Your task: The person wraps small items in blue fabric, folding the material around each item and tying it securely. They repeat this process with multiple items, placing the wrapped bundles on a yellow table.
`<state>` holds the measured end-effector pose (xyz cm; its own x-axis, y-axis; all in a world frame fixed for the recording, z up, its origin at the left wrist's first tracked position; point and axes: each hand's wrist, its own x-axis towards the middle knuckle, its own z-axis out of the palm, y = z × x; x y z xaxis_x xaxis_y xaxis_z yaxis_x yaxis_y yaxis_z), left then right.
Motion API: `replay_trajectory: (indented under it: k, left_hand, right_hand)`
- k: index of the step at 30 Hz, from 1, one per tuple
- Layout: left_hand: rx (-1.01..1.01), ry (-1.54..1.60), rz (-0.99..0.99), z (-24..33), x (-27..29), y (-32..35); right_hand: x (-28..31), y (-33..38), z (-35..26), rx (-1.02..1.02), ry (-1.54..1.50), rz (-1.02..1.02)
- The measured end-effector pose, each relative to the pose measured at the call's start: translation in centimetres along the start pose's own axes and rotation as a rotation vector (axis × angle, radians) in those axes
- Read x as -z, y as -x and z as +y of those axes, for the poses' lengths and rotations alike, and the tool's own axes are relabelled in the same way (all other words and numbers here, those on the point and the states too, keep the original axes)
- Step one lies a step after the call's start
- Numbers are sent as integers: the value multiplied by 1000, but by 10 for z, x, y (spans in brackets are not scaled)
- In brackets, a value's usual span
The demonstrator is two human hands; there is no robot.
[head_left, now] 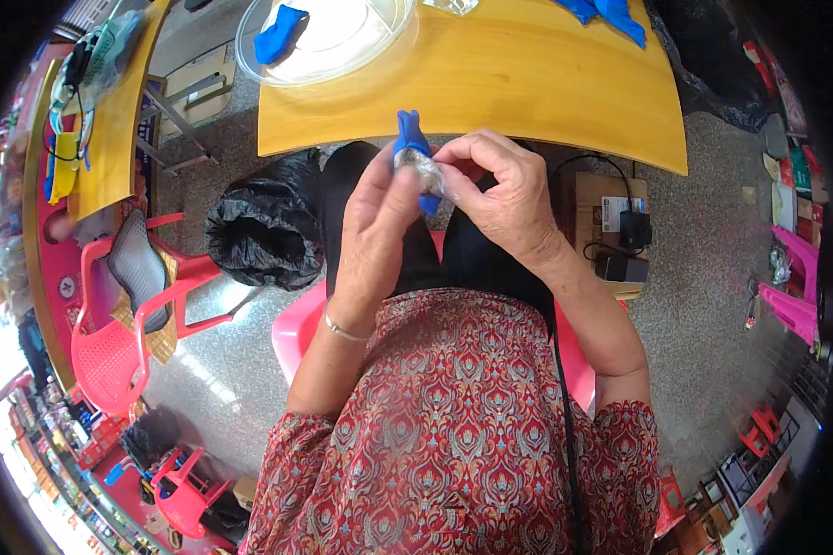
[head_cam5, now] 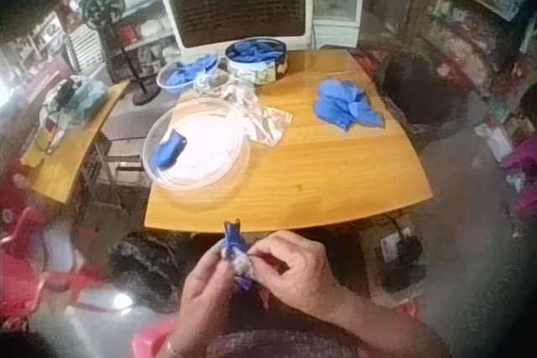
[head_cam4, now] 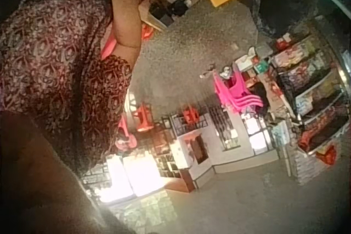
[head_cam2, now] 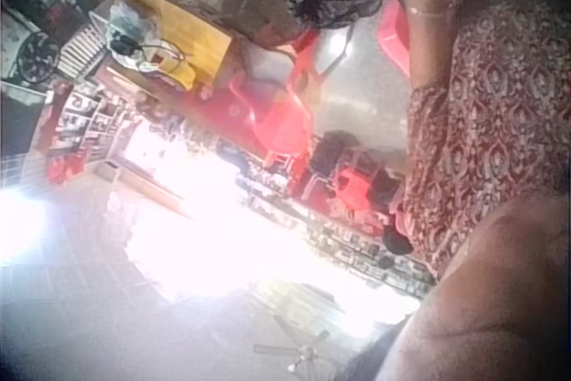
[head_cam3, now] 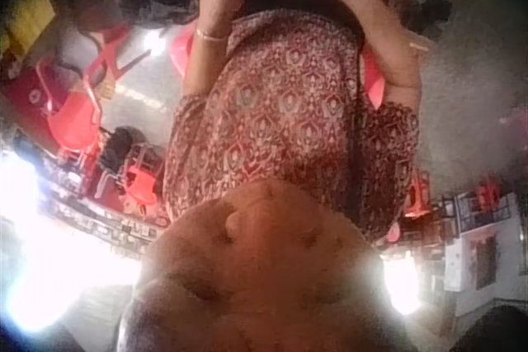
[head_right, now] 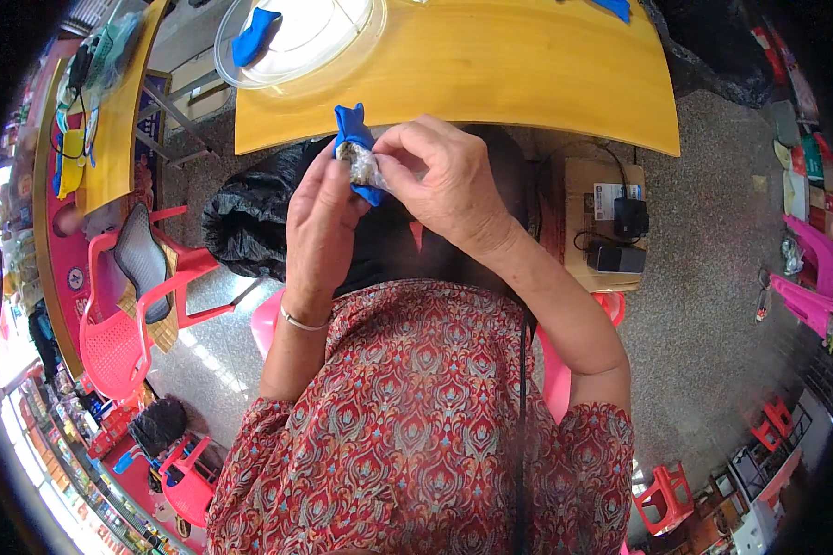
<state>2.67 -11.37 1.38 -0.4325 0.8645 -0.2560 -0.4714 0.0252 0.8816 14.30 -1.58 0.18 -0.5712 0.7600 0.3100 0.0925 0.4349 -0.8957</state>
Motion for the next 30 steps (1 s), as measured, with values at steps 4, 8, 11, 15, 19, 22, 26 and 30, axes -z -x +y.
replay_trajectory:
  k: [4, 8, 11, 15, 19, 22, 26, 30]
  left_hand:
    - [-62, -116, 1, -6, 5, -2]
    - [-119, -178, 88, -15, 4, -7]
    - [-119, -170, 134, -16, 5, -12]
    - [-133, -74, 155, -19, 7, -16]
    - [-169, -81, 241, -30, 1, -15]
    - [-127, 76, 178, -28, -6, -12]
    - [69, 291, -77, 1, 4, -6]
    - [143, 246, -82, 7, 20, -5]
  right_hand:
    - [-1, -1, -5, 91, 13, 9]
    - [-6, 2, -6, 121, -5, 21]
    - [-9, 4, -4, 141, -2, 26]
    - [-9, 3, 0, 195, 12, 39]
    - [-7, 3, 5, 70, -21, -5]
    - [-7, 5, 10, -47, -83, 1]
    - [-1, 1, 14, -88, -123, 34]
    - [-2, 1, 10, -86, -174, 27]
